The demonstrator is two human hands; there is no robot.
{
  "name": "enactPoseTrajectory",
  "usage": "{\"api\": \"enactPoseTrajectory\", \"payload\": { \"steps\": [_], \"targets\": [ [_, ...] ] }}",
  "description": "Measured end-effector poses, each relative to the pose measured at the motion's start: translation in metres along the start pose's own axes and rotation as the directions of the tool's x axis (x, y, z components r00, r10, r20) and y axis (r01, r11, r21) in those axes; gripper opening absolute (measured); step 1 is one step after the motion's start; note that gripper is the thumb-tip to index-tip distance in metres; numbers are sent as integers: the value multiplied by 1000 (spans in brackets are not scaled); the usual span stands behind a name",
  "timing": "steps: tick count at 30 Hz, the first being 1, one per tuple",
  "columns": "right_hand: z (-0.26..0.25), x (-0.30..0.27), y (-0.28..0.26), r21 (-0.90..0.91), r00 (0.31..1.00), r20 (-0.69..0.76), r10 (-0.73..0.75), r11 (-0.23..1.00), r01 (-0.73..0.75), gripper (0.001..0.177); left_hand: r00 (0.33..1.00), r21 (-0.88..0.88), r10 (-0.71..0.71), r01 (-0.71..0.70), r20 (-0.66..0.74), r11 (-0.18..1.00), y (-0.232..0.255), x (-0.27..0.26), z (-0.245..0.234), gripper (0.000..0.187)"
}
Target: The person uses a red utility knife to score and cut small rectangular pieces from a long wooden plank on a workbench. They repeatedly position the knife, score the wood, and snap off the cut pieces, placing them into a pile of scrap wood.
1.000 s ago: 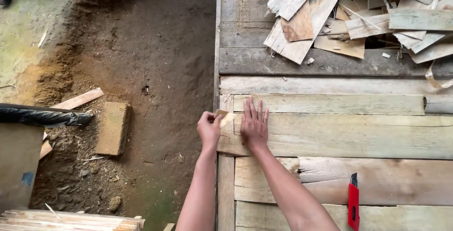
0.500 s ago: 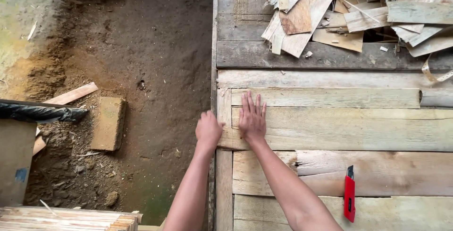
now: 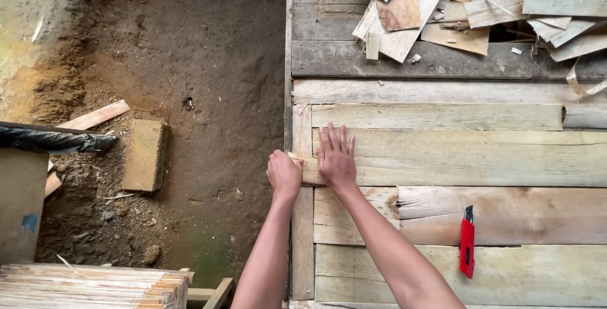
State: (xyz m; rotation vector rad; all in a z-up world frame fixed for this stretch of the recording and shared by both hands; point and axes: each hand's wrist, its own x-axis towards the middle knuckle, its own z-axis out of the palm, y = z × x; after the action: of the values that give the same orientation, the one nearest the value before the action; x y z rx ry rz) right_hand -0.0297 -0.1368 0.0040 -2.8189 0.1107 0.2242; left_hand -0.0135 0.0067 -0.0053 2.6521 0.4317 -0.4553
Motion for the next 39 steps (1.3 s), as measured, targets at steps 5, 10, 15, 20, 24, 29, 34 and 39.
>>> {"api": "enactPoseTrajectory", "payload": {
  "steps": [5, 10, 15, 20, 24, 29, 34, 39],
  "targets": [
    [-2, 2, -3, -33, 1000, -13, 8, 999, -8, 56, 998, -111, -45, 49, 39, 993, -5, 17, 11, 54],
    [-10, 2, -5, -54, 1000, 1, 14, 998, -14, 54, 997, -215, -45, 58, 63, 975, 3, 6, -4, 43],
    [-16, 0, -7, -82, 1000, 16, 22, 996, -21, 53, 997, -270, -46, 60, 60, 961, 6, -3, -11, 37],
    [-24, 2, -11, -97, 998, 54, 45, 995, -40, 54, 996, -288, -53, 73, 78, 955, 10, -8, -21, 39],
    [-22, -6, -11, -87, 999, 32, 31, 996, -28, 53, 997, -128, 46, -53, -58, 990, 0, -7, 6, 35],
    [-24, 2, -11, -61, 1000, -4, 20, 998, -20, 52, 990, -77, 82, -91, -111, 993, 15, -12, -4, 32],
    [-46, -1, -22, -131, 981, 161, 106, 988, -85, 55, 977, 65, 100, -89, -189, 994, 7, -8, 20, 40],
    [-47, -1, -22, -112, 982, 158, 107, 990, -90, 54, 967, -4, 164, -168, -198, 986, 12, -19, 23, 37]
  ]
}}
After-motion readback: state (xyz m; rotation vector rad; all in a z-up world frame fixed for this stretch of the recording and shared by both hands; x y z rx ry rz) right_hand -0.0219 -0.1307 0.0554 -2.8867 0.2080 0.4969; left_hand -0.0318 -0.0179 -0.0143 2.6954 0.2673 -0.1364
